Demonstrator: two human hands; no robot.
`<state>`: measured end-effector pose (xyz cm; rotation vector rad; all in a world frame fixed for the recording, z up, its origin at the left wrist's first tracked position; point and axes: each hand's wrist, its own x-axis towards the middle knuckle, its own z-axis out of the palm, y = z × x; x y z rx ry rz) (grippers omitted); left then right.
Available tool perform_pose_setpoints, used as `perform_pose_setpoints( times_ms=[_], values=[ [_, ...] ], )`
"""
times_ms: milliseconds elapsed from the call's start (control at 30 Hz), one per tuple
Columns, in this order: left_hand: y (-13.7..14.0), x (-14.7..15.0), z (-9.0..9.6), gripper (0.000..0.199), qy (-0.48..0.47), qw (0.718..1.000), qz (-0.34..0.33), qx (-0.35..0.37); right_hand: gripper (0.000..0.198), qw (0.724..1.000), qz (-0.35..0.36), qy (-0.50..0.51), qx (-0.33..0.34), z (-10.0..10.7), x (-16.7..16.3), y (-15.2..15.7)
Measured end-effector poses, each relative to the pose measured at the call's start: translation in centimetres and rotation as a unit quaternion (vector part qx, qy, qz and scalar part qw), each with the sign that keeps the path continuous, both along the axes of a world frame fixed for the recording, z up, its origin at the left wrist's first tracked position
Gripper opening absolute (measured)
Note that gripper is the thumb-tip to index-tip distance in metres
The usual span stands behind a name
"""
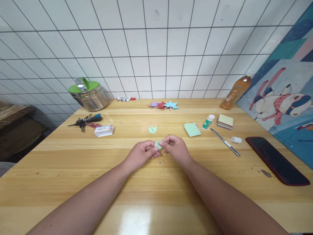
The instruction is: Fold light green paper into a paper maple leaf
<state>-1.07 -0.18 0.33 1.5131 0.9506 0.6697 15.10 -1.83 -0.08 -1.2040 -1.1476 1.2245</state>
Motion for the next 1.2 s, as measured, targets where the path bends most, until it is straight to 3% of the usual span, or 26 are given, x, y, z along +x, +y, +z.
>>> perform_pose_setpoints(
  times_ms=[233, 467, 633, 833, 1000, 1200],
  values=[
    [-0.2, 0.1, 0.0, 0.020, 0.028, 0.999, 0.013, 0.035, 0.026, 1.000, 0.017, 0.011, -0.020, 0.3, -0.2, -0.1],
    [-0.1, -0.2, 1.0, 0.021, 0.073, 0.997, -0.010, -0.023, 0.019, 1.000, -0.005, -0.006, 0.004, 0.1, -0.3, -0.2],
    [0.0, -0.3, 0.7, 0.020, 0.048, 0.999, 0.002, -0.011, 0.021, 1.000, -0.003, -0.004, -0.003, 0.1, -0.4, -0.1],
    [0.0, 0.0, 0.2, 0.024, 0.009, 0.999, 0.009, -0.050, 0.031, 0.998, 0.045, 0.012, -0.039, 0.3, 0.0, 0.0],
    [0.0, 0.0, 0.4, 0.026, -0.016, 0.998, 0.040, -0.052, 0.025, 0.998, 0.053, -0.030, -0.011, -0.2, 0.1, 0.0],
    [-0.1, -0.1, 0.4, 0.022, -0.009, 1.000, 0.024, -0.009, 0.021, 0.997, 0.051, -0.049, 0.007, 0.1, 0.3, 0.0]
  ],
)
